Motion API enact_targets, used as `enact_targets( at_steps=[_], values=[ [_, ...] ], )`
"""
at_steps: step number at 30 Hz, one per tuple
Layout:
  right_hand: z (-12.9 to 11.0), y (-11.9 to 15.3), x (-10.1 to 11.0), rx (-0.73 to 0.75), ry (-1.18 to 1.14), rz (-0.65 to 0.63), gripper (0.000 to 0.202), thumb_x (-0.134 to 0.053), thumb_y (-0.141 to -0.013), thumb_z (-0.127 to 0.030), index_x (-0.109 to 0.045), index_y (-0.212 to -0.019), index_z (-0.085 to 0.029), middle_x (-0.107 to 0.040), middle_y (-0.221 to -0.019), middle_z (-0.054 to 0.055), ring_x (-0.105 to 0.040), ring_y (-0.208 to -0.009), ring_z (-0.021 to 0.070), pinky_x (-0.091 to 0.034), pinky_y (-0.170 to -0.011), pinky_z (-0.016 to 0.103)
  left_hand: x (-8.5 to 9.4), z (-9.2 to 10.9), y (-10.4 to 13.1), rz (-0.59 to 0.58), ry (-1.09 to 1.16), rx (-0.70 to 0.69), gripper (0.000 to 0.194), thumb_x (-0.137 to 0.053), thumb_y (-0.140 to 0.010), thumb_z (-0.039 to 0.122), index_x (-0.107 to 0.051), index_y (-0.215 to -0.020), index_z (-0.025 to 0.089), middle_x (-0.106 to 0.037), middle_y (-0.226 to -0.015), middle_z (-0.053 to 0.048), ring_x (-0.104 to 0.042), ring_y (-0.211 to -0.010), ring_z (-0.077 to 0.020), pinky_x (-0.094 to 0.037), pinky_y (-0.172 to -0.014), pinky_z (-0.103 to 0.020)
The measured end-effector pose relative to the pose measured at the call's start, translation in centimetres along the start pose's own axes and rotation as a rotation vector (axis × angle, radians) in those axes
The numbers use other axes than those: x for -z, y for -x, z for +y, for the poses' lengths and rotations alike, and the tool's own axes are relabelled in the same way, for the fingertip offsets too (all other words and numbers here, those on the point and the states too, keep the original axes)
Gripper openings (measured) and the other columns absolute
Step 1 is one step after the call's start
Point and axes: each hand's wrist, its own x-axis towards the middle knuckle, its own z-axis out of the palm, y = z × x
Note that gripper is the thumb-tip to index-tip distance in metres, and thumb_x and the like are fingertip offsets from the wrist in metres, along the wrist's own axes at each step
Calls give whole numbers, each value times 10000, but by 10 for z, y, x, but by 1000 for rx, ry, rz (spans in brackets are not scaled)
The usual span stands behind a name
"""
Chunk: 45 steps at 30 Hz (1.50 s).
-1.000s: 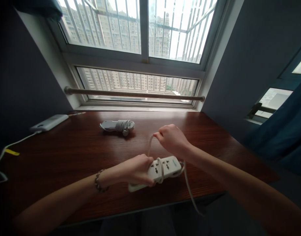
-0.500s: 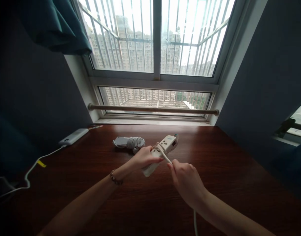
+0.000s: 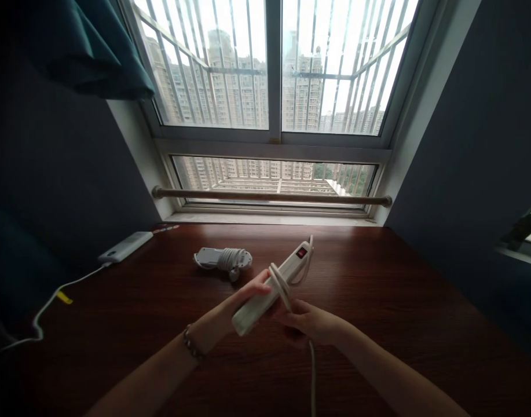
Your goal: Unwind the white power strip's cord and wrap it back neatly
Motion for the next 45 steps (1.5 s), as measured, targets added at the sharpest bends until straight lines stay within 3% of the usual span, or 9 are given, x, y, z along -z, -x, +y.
enact_targets(
  at_steps=[6, 16, 25, 28, 31, 34, 39, 42, 45],
  values=[
    [4, -21, 14, 25, -168, -242, 507, -742, -622, -509, -509, -787, -91, -463, -487, -30, -333, -344, 34, -206, -296, 133, 17, -16, -2, -269, 358, 260, 572, -473, -640, 514, -526, -951, 36, -532, -611, -61, -422, -416, -97, -188, -373, -212],
    [34, 2, 14, 119, -445, -625, 394, -618, -778, -406, -453, -593, -100, -446, -452, -3, -378, -324, 58, -334, -338, 169, 2, -17, 26, -360, 427, 232, 663, -448, -620, 573, -523, -976, 19, -516, -613, -60, -367, -398, -71, -137, -357, -207],
    [45, 14, -14, 182, -525, -593, 313, -597, -791, -317, -466, -618, -92, -396, -431, -23, -342, -320, 47, -311, -351, 164, -3, -19, 29, -426, 404, 247, 774, -432, -610, 615, -491, -1078, 2, -486, -546, -33, -317, -362, -72, -132, -326, -197],
    [39, 18, -24, 68, -314, -385, 410, -673, -693, -420, -414, -591, -119, -363, -417, -50, -302, -315, 34, -264, -332, 152, -3, -21, 29, -424, 350, 298, 838, -398, -603, 678, -496, -1068, -12, -460, -500, -20, -330, -352, -81, -159, -317, -193],
    [21, 28, -21, -12, 207, -71, 476, -632, -654, -552, -436, -600, -121, -405, -486, -30, -336, -398, 43, -276, -373, 164, 1, -18, 37, -325, 148, 263, 683, -433, -682, 584, -492, -1097, 46, -563, -696, -75, -478, -469, -117, -296, -373, -198],
    [-1, 41, -6, 29, 527, 97, 367, -634, -678, -443, -490, -626, -110, -465, -580, -7, -372, -517, 62, -307, -463, 179, 2, -8, 46, -276, -226, 144, 541, -591, -663, 410, -490, -1121, 141, -577, -948, -70, -556, -730, -160, -395, -529, -205],
    [-28, 34, 2, 82, 859, 203, 264, -686, -628, -284, -509, -557, -102, -445, -531, -24, -341, -510, 58, -232, -483, 203, -17, 2, 55, -381, -1045, 54, 652, -725, -552, 429, -492, -1131, 240, -600, -860, -4, -548, -736, -169, -389, -623, -230],
    [-41, 23, -5, -29, 1180, 121, 270, -715, -617, -327, -562, -586, -106, -465, -507, -35, -354, -482, 51, -231, -466, 199, -31, -11, 55, -464, -1515, -44, 634, -715, -503, 508, -535, -1045, 231, -587, -693, -5, -551, -585, -198, -350, -542, -254],
    [-57, 22, -8, -175, 1217, 96, 302, -639, -711, -385, -584, -617, -103, -490, -520, -19, -373, -482, 58, -244, -439, 189, -31, -29, 52, -218, -1686, -87, 651, -707, -508, 520, -511, -1023, 174, -593, -690, -61, -567, -554, -257, -320, -496, -274]
  ],
)
